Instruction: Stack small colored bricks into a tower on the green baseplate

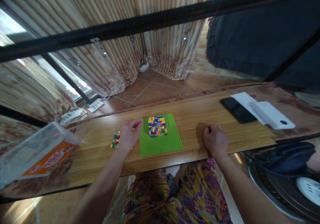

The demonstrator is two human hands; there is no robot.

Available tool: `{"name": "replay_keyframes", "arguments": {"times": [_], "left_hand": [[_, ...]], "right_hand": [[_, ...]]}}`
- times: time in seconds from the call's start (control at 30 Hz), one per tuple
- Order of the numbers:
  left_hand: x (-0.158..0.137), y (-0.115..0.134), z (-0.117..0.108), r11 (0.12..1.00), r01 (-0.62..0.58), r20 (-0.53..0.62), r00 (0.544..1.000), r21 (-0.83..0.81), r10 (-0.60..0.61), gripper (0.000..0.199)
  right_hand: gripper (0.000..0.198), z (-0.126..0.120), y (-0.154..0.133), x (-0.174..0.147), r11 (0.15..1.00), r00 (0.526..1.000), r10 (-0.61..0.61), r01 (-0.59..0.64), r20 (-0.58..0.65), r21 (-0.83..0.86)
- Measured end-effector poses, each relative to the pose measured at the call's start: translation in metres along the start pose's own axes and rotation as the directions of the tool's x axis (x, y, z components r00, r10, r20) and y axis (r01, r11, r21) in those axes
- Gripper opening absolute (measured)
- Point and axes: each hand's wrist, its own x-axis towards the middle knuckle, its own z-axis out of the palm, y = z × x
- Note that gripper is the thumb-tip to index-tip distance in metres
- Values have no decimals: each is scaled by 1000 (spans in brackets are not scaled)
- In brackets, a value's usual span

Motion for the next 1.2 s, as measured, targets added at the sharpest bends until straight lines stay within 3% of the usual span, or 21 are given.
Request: {"name": "replay_keyframes", "arguments": {"times": [0.13, 0.33, 0.5, 0.63, 0.9, 1.2], "left_hand": [[13, 13, 18, 999, 28, 0, 1000, 26, -28, 18], [19, 22, 26, 996, 66, 107, 992, 53, -71, 25], [25, 10, 31, 990, 118, 190, 976, -82, -101, 28], [29, -2, 34, 962, 112, 222, 973, -248, -56, 26], [32, -13, 41, 854, 179, 258, 965, -489, -54, 21], [36, -14, 44, 612, 385, 376, 914, -691, -150, 34]], "right_hand": [[35, 0, 0, 0, 1000, 1000, 14, -14, 10, 8], [33, 2, 2, 0, 1000, 1000, 2, -2, -3, 27], [34, 0, -1, 0, 999, 1000, 6, -6, 5, 32], [33, -1, -1, 0, 1000, 1000, 15, -15, 17, 23], [34, 1, 1, 0, 1000, 1000, 1, -1, -11, 0], [36, 1, 1, 0, 1000, 1000, 0, 0, -9, -11]]}}
